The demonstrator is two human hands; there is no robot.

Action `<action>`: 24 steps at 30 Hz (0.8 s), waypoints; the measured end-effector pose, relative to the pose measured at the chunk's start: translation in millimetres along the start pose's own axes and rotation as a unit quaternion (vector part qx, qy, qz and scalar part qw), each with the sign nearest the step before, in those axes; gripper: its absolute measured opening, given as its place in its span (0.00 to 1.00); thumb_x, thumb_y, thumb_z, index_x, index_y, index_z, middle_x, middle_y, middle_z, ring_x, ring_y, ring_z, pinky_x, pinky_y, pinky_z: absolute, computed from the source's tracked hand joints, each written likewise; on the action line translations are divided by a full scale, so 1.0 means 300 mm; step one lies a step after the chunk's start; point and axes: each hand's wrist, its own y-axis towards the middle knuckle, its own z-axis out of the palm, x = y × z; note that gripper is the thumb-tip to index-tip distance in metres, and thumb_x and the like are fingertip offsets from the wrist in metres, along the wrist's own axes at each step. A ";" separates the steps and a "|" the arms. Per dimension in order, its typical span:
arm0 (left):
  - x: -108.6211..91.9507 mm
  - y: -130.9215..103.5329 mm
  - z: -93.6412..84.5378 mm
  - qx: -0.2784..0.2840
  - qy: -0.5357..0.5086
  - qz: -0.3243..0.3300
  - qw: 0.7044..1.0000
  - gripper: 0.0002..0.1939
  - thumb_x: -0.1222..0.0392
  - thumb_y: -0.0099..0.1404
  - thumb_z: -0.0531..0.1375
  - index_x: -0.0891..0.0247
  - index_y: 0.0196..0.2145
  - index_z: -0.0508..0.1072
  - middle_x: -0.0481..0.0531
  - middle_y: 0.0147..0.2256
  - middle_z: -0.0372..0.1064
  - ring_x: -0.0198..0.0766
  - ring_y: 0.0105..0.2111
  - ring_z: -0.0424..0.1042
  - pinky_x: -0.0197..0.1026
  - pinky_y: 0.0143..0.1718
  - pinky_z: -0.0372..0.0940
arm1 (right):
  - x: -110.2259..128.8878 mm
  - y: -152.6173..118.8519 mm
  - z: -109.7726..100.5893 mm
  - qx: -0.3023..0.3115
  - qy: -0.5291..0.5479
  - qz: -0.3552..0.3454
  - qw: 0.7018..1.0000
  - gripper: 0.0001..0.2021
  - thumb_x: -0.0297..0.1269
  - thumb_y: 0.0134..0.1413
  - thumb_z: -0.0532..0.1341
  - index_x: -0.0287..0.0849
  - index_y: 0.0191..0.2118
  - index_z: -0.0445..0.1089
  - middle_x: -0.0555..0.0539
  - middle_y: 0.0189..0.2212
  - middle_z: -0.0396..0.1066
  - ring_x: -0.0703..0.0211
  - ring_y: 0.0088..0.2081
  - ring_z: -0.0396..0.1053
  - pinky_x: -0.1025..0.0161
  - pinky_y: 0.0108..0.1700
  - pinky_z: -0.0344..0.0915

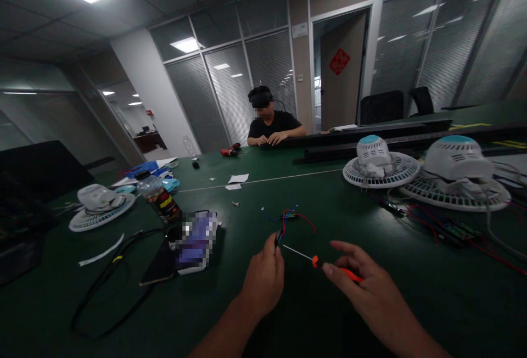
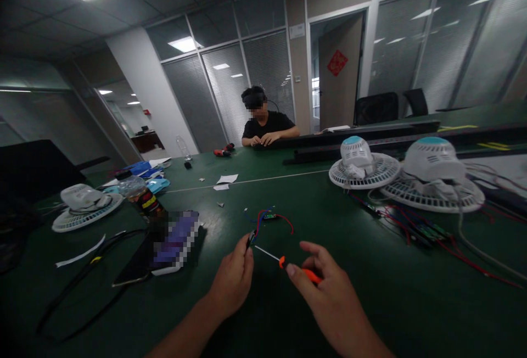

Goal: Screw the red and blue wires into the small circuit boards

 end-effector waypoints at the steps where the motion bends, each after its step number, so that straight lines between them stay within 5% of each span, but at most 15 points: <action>1: -0.002 -0.001 0.001 -0.001 0.003 0.000 1.000 0.23 0.55 0.66 0.43 0.66 0.55 0.57 0.60 0.37 0.70 0.45 0.36 0.68 0.42 0.38 0.57 | 0.002 -0.003 0.000 0.008 0.012 0.009 1.000 0.25 0.52 0.51 0.53 0.41 0.51 0.58 0.48 0.30 0.71 0.59 0.29 0.68 0.64 0.28 0.61; 6: -0.011 -0.001 -0.001 0.002 0.034 0.001 0.999 0.23 0.56 0.66 0.42 0.69 0.56 0.56 0.60 0.34 0.70 0.45 0.32 0.69 0.43 0.35 0.58 | 0.001 -0.011 0.000 0.047 0.013 0.057 0.997 0.27 0.53 0.56 0.42 0.41 0.53 0.59 0.56 0.12 0.61 0.60 0.17 0.63 0.65 0.20 0.56; 12: -0.012 0.000 -0.006 0.012 0.064 0.005 0.998 0.23 0.57 0.66 0.41 0.69 0.56 0.55 0.59 0.35 0.70 0.43 0.33 0.69 0.42 0.36 0.59 | 0.007 -0.005 0.002 -0.007 0.034 0.029 0.999 0.28 0.52 0.51 0.51 0.40 0.54 0.54 0.55 0.18 0.64 0.60 0.20 0.63 0.64 0.21 0.58; 17: -0.017 -0.002 -0.002 0.017 0.077 0.009 0.997 0.22 0.59 0.66 0.41 0.70 0.55 0.55 0.57 0.34 0.70 0.40 0.32 0.69 0.41 0.35 0.60 | 0.014 -0.010 -0.004 -0.047 0.046 0.012 0.998 0.25 0.50 0.47 0.57 0.40 0.48 0.60 0.49 0.28 0.68 0.60 0.26 0.65 0.64 0.27 0.61; 24: -0.018 -0.004 0.002 0.008 0.084 0.010 0.996 0.21 0.60 0.66 0.41 0.70 0.55 0.55 0.57 0.32 0.70 0.40 0.31 0.69 0.41 0.34 0.60 | 0.006 -0.022 -0.005 0.012 0.093 0.062 0.994 0.28 0.55 0.56 0.41 0.39 0.51 0.59 0.55 0.15 0.62 0.63 0.17 0.60 0.65 0.19 0.55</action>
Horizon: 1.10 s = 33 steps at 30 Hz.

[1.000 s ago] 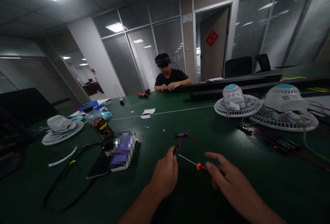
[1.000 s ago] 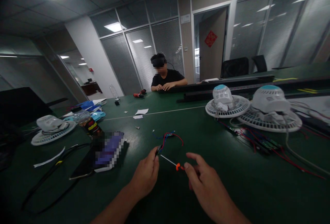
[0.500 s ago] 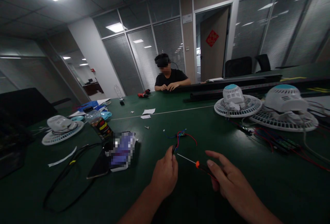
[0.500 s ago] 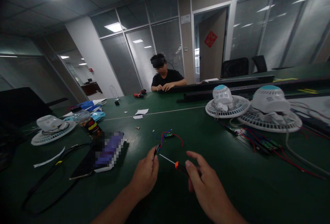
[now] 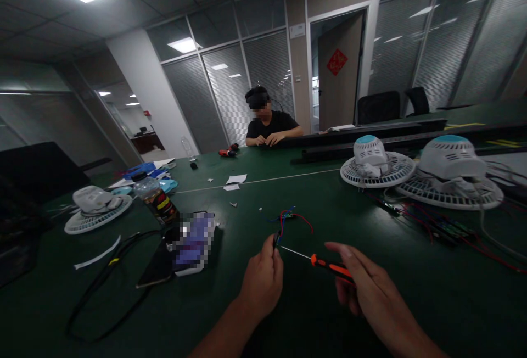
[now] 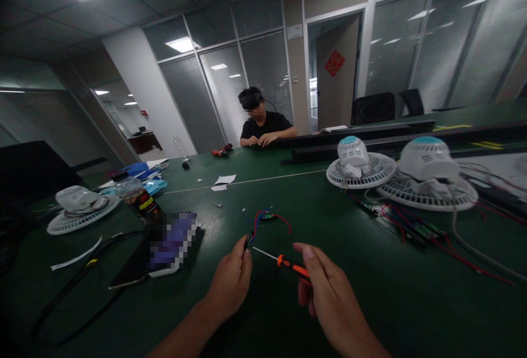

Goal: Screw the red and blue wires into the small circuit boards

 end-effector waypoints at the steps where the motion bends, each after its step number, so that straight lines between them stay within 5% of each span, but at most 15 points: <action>1: 0.001 0.000 0.000 0.002 0.001 -0.002 1.000 0.22 0.59 0.66 0.41 0.70 0.55 0.55 0.57 0.32 0.70 0.40 0.31 0.69 0.41 0.34 0.60 | -0.001 0.001 0.000 -0.005 -0.002 -0.007 1.000 0.27 0.54 0.56 0.43 0.40 0.51 0.59 0.55 0.15 0.62 0.63 0.17 0.60 0.65 0.19 0.55; 9: 0.012 0.003 0.004 -0.012 -0.022 0.003 1.000 0.21 0.60 0.66 0.42 0.69 0.54 0.56 0.56 0.32 0.70 0.39 0.31 0.69 0.41 0.35 0.61 | -0.018 0.017 0.007 -0.028 0.004 -0.059 0.998 0.25 0.47 0.49 0.55 0.39 0.51 0.56 0.51 0.25 0.68 0.61 0.23 0.64 0.63 0.25 0.61; 12: 0.012 0.002 0.006 -0.012 -0.018 0.007 1.000 0.21 0.60 0.66 0.42 0.70 0.54 0.56 0.57 0.33 0.70 0.41 0.32 0.70 0.41 0.36 0.61 | -0.012 0.015 0.005 -0.028 -0.003 -0.044 0.999 0.23 0.49 0.51 0.53 0.40 0.49 0.59 0.50 0.26 0.68 0.62 0.24 0.64 0.65 0.25 0.60; 17: 0.011 0.001 0.006 -0.007 -0.021 0.004 1.000 0.21 0.59 0.67 0.42 0.68 0.54 0.56 0.55 0.30 0.70 0.39 0.29 0.69 0.41 0.33 0.61 | -0.002 0.014 0.004 0.004 -0.020 0.025 0.999 0.29 0.55 0.55 0.41 0.40 0.53 0.57 0.55 0.14 0.62 0.63 0.16 0.60 0.66 0.19 0.55; 27: 0.006 -0.002 0.006 -0.010 -0.021 0.011 1.000 0.20 0.60 0.66 0.42 0.70 0.53 0.57 0.56 0.31 0.70 0.40 0.31 0.69 0.41 0.34 0.61 | -0.010 0.020 0.001 -0.008 -0.050 -0.013 0.999 0.24 0.50 0.53 0.48 0.40 0.52 0.57 0.56 0.16 0.63 0.62 0.17 0.62 0.65 0.20 0.57; 33: -0.001 -0.001 0.001 -0.013 -0.021 0.011 1.000 0.20 0.61 0.66 0.42 0.69 0.53 0.57 0.55 0.30 0.70 0.40 0.30 0.69 0.41 0.34 0.61 | -0.012 0.019 0.000 -0.063 -0.028 -0.055 0.996 0.24 0.48 0.47 0.57 0.41 0.49 0.58 0.52 0.25 0.67 0.62 0.23 0.63 0.65 0.23 0.58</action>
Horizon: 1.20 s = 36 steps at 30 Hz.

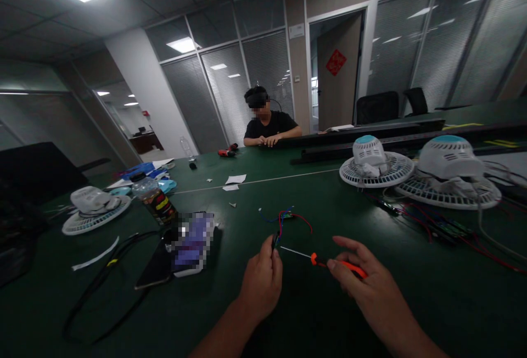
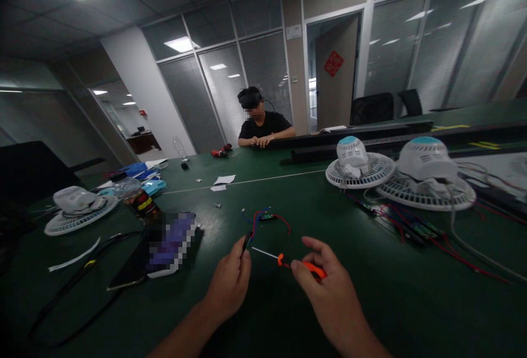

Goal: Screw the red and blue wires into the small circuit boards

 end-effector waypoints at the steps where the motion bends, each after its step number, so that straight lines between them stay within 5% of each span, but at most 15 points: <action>1: -0.001 0.000 0.000 -0.002 0.001 0.001 1.000 0.20 0.61 0.66 0.42 0.69 0.53 0.57 0.55 0.30 0.70 0.40 0.30 0.69 0.41 0.34 0.61 | 0.002 -0.002 0.000 0.000 0.012 0.005 1.000 0.23 0.48 0.48 0.56 0.41 0.49 0.59 0.51 0.26 0.68 0.62 0.23 0.63 0.65 0.23 0.58; 7: -0.002 -0.004 0.001 -0.005 0.000 0.000 1.000 0.20 0.60 0.67 0.42 0.69 0.53 0.57 0.53 0.27 0.69 0.38 0.26 0.68 0.40 0.29 0.60 | 0.021 -0.014 -0.001 0.042 0.025 0.070 0.996 0.26 0.54 0.56 0.42 0.42 0.52 0.58 0.55 0.13 0.63 0.62 0.16 0.61 0.65 0.19 0.54; 17: -0.003 0.000 -0.004 -0.008 -0.006 0.001 1.000 0.20 0.61 0.66 0.42 0.70 0.53 0.57 0.54 0.28 0.69 0.38 0.26 0.68 0.39 0.30 0.60 | 0.009 -0.004 0.003 0.010 0.015 0.001 1.000 0.25 0.47 0.49 0.56 0.40 0.51 0.55 0.52 0.25 0.67 0.61 0.24 0.63 0.63 0.26 0.60; 25: -0.003 -0.002 -0.002 -0.014 -0.004 0.003 1.000 0.19 0.61 0.66 0.42 0.68 0.53 0.57 0.49 0.23 0.65 0.36 0.22 0.65 0.37 0.25 0.58 | 0.018 -0.019 -0.001 0.047 0.042 0.070 0.996 0.27 0.53 0.56 0.44 0.40 0.53 0.57 0.54 0.15 0.64 0.61 0.18 0.63 0.64 0.21 0.58; 33: -0.003 -0.004 0.005 -0.016 0.001 -0.004 1.000 0.20 0.61 0.66 0.42 0.69 0.54 0.56 0.52 0.26 0.67 0.38 0.25 0.67 0.39 0.28 0.59 | 0.004 -0.005 0.005 -0.007 0.059 -0.012 0.998 0.27 0.48 0.47 0.58 0.40 0.50 0.56 0.51 0.26 0.68 0.60 0.26 0.65 0.62 0.29 0.62; 36: -0.004 -0.007 0.009 -0.014 -0.002 -0.002 1.000 0.20 0.60 0.66 0.42 0.68 0.54 0.56 0.54 0.29 0.69 0.38 0.27 0.68 0.39 0.31 0.60 | 0.000 -0.010 -0.002 -0.007 0.096 -0.004 0.995 0.26 0.52 0.48 0.56 0.41 0.49 0.59 0.49 0.27 0.68 0.60 0.26 0.65 0.63 0.27 0.62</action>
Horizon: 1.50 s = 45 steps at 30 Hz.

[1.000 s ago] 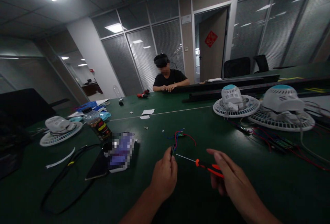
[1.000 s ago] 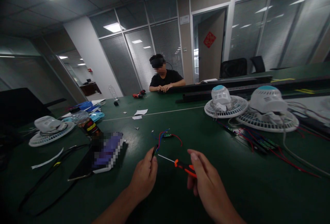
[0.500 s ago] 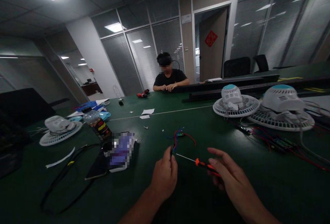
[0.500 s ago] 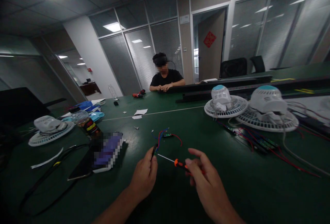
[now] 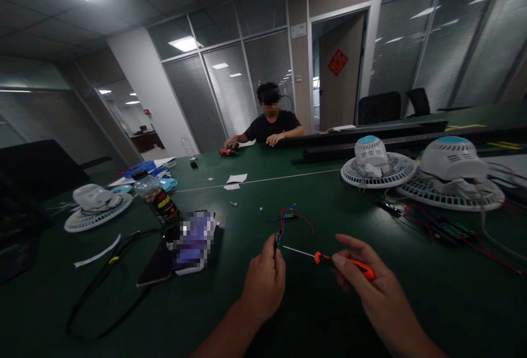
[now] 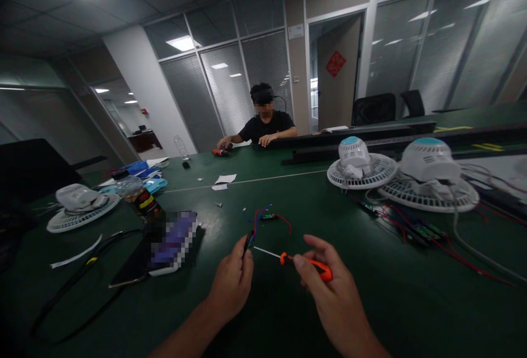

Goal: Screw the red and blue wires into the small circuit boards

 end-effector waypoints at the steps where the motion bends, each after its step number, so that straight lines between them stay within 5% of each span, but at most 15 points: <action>1: -0.001 -0.001 0.000 0.000 -0.001 0.000 1.000 0.20 0.60 0.66 0.42 0.68 0.54 0.56 0.54 0.29 0.69 0.39 0.28 0.69 0.39 0.32 0.60 | 0.000 -0.002 -0.002 0.013 0.012 0.018 1.000 0.26 0.54 0.50 0.53 0.40 0.49 0.60 0.49 0.25 0.69 0.60 0.24 0.65 0.63 0.25 0.61; 5: -0.007 -0.001 -0.004 0.001 -0.003 -0.009 1.000 0.20 0.60 0.66 0.42 0.68 0.53 0.57 0.52 0.27 0.68 0.38 0.27 0.68 0.38 0.30 0.59 | 0.002 -0.007 -0.004 0.048 0.009 0.075 0.996 0.28 0.56 0.55 0.42 0.40 0.49 0.63 0.52 0.15 0.65 0.62 0.18 0.61 0.65 0.20 0.56; 14: 0.001 0.005 0.002 -0.012 -0.005 -0.009 1.000 0.19 0.62 0.66 0.43 0.69 0.52 0.58 0.49 0.23 0.64 0.36 0.23 0.66 0.38 0.25 0.57 | -0.002 -0.001 0.009 -0.004 -0.018 -0.017 1.000 0.22 0.46 0.46 0.59 0.41 0.47 0.62 0.50 0.28 0.67 0.61 0.26 0.65 0.63 0.28 0.62; 20: 0.000 0.005 0.001 -0.016 -0.015 -0.004 1.000 0.19 0.61 0.66 0.43 0.68 0.52 0.59 0.49 0.23 0.65 0.36 0.23 0.66 0.37 0.26 0.57 | 0.006 -0.002 0.006 0.058 -0.026 0.077 0.995 0.27 0.54 0.56 0.42 0.39 0.49 0.62 0.53 0.16 0.63 0.61 0.19 0.62 0.64 0.21 0.57; 29: -0.003 0.008 0.000 -0.013 -0.019 -0.007 1.000 0.18 0.62 0.66 0.42 0.69 0.51 0.59 0.49 0.23 0.65 0.37 0.23 0.66 0.38 0.26 0.57 | -0.011 0.002 0.007 0.024 -0.041 -0.006 0.999 0.21 0.45 0.49 0.56 0.40 0.48 0.60 0.51 0.26 0.66 0.61 0.26 0.64 0.62 0.29 0.61; 37: 0.004 0.008 -0.004 -0.017 -0.023 -0.011 1.000 0.18 0.61 0.66 0.42 0.68 0.51 0.59 0.48 0.23 0.64 0.36 0.22 0.65 0.37 0.25 0.56 | 0.003 0.002 0.010 0.088 -0.070 0.073 0.991 0.25 0.53 0.56 0.42 0.39 0.49 0.60 0.54 0.16 0.64 0.62 0.18 0.63 0.64 0.22 0.57; 45: 0.009 0.008 0.002 -0.019 -0.023 -0.001 1.000 0.18 0.62 0.66 0.42 0.68 0.51 0.59 0.50 0.25 0.66 0.37 0.24 0.66 0.38 0.28 0.58 | -0.010 0.008 0.015 0.032 -0.044 -0.004 0.999 0.25 0.48 0.48 0.57 0.40 0.50 0.56 0.51 0.26 0.66 0.61 0.25 0.64 0.62 0.28 0.62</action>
